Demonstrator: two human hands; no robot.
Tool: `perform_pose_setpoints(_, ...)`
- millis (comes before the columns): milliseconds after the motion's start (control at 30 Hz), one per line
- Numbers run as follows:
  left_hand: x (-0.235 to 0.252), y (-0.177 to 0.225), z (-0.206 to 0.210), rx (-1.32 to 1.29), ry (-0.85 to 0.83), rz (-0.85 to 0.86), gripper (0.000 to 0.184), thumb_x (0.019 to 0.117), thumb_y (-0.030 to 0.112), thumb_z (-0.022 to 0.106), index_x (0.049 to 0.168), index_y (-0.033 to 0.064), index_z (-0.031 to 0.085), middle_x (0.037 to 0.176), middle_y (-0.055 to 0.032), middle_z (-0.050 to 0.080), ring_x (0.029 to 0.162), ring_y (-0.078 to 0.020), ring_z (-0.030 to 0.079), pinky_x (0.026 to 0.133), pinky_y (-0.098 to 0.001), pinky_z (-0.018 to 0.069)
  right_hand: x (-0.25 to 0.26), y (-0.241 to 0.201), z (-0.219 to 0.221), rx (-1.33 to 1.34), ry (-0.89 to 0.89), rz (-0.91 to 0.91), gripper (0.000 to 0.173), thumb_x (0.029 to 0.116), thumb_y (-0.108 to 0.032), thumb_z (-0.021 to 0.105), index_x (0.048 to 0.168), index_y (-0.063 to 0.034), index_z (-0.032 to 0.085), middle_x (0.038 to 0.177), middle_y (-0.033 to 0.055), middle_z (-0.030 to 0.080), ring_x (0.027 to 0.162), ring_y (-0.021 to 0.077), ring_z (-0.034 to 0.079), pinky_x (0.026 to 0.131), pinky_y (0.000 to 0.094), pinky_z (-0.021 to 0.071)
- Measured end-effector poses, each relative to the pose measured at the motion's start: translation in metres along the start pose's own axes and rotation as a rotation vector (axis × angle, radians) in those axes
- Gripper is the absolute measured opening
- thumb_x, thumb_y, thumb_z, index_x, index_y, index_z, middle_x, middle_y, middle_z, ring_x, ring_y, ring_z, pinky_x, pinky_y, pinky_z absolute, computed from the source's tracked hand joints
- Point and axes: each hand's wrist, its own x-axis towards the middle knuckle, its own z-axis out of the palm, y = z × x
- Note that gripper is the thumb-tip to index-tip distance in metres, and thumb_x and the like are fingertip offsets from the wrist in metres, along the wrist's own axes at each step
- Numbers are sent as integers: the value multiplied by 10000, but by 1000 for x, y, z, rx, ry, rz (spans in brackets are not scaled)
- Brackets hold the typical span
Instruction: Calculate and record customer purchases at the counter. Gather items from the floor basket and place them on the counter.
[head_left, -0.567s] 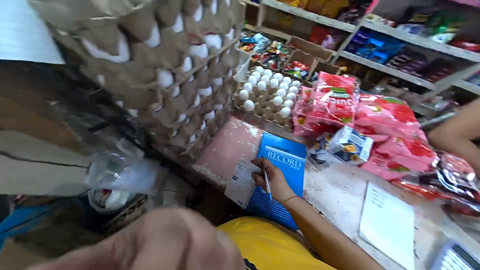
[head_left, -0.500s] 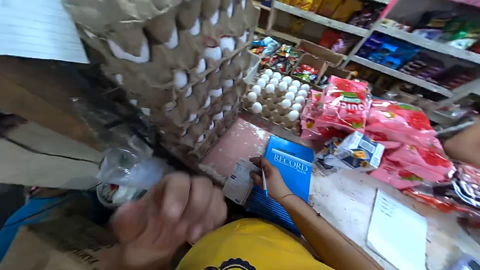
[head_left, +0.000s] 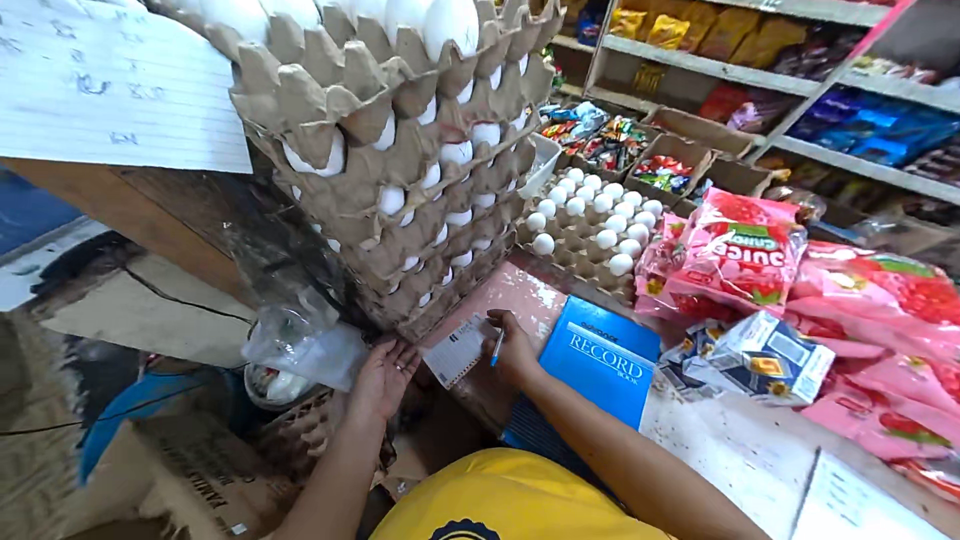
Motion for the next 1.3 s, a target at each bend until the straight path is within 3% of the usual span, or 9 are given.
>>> perform_pose_setpoints(100,6,-5,6,3,34,-2,340,1091,227,418,1375,41,450,1258,-138,590,1026,-212,653,872,-359,557,6,3,5,31,10,3,607,888,14,647,1463,-2,451,1425,200,570,1215,264,630,1004,419,531)
perform_pose_setpoints(233,10,4,7,146,9,10,392,1100,221,395,1458,61,398,1294,-160,587,1037,-232,664,864,-373,565,13,0,5,16,-4,-13,621,906,5,655,1486,3,435,1452,221,543,1274,284,595,1061,422,495)
perform_pose_setpoints(300,11,12,7,188,-1,-5,420,1103,242,390,1496,95,362,1294,-169,589,1027,-255,673,855,-391,573,16,5,8,31,0,-38,619,888,1,665,1468,-2,451,1410,219,570,1232,271,621,1038,415,518)
perform_pose_setpoints(533,11,22,14,257,12,20,376,1099,206,388,1451,74,377,1164,-156,610,939,-226,675,818,-366,577,20,9,12,26,-10,-62,618,881,0,685,1459,-4,468,1392,215,589,1233,270,624,1054,426,509)
perform_pose_setpoints(700,11,25,18,253,17,26,316,1091,222,419,1372,78,431,1080,-125,615,884,-205,672,791,-354,582,12,-8,6,-118,-148,-90,656,849,26,690,1467,17,471,1424,257,548,1291,324,579,1090,448,471)
perform_pose_setpoints(833,10,27,20,251,21,17,320,1094,237,409,1368,74,439,1073,-122,612,866,-196,663,782,-347,574,6,-16,12,-189,-180,-73,673,844,15,691,1476,13,458,1417,284,524,1252,358,592,1048,459,494)
perform_pose_setpoints(967,6,28,22,254,26,23,254,1099,252,388,1260,74,473,1004,-99,616,818,-179,662,746,-329,577,12,-14,24,-134,-86,-88,648,875,-43,684,1481,2,460,1421,266,530,1279,325,583,1073,423,489)
perform_pose_setpoints(1133,4,28,23,258,23,20,244,1100,253,371,1225,73,478,1019,-97,622,824,-170,665,753,-327,580,22,-12,30,-36,22,-69,614,928,-64,656,1492,38,437,1447,274,523,1338,321,545,1132,402,441)
perform_pose_setpoints(1300,11,8,13,234,3,118,413,1129,356,248,1431,89,340,1071,-94,616,834,-172,661,763,-342,573,22,-2,28,33,30,-62,634,932,-58,639,1518,5,403,1439,268,532,1286,325,585,1079,433,488)
